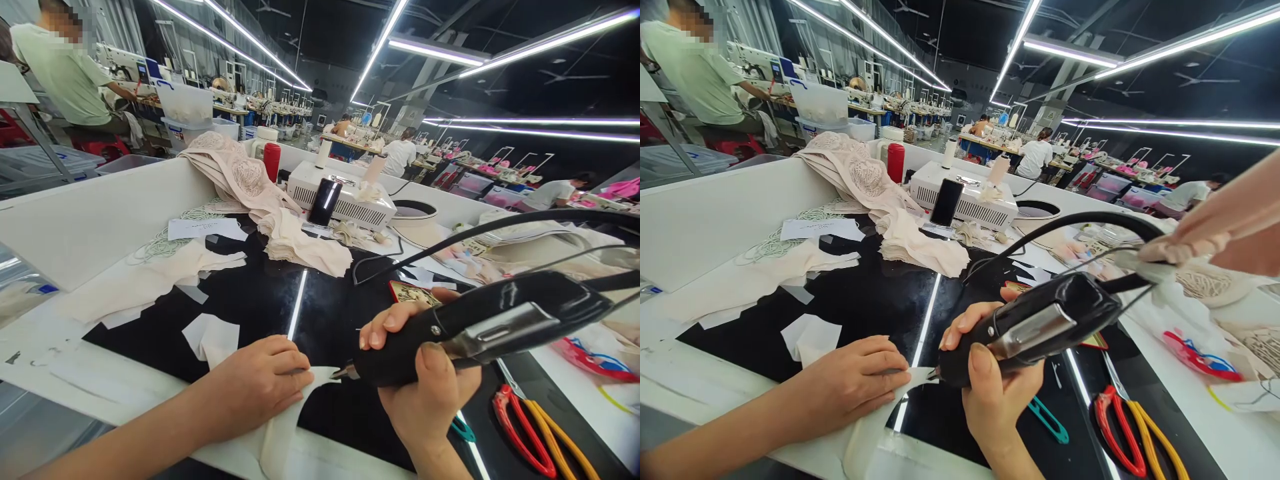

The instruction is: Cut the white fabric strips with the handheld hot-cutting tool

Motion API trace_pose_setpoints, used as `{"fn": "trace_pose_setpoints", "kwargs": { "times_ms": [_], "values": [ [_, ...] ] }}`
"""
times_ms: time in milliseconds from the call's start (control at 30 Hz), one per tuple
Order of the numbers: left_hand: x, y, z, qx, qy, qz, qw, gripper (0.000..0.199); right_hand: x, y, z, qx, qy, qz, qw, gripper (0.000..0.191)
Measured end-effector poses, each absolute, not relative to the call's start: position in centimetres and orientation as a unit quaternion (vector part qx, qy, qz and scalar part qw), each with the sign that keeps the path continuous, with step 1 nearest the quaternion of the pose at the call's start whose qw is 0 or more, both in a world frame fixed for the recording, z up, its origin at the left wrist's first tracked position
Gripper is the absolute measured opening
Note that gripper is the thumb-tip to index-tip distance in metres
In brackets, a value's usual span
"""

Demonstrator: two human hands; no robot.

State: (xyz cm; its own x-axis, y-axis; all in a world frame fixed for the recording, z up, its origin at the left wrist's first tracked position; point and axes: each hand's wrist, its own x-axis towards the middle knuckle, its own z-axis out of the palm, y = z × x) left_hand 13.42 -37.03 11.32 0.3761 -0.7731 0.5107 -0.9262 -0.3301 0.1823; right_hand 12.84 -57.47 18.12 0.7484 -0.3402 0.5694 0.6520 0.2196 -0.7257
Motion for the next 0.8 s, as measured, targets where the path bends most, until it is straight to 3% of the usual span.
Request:
{"fn": "trace_pose_setpoints", "kwargs": {
  "times_ms": [433,800],
  "values": [
    [13.6,-37.3,11.5,0.794,-0.535,0.17,0.234,0.017,12.4,-57.0,17.1,-0.553,-0.162,-0.308,0.757,0.038],
    [13.4,-37.1,11.5,0.795,-0.527,0.168,0.248,0.019,12.4,-57.9,17.6,-0.534,-0.15,-0.326,0.765,0.045]
  ]
}}
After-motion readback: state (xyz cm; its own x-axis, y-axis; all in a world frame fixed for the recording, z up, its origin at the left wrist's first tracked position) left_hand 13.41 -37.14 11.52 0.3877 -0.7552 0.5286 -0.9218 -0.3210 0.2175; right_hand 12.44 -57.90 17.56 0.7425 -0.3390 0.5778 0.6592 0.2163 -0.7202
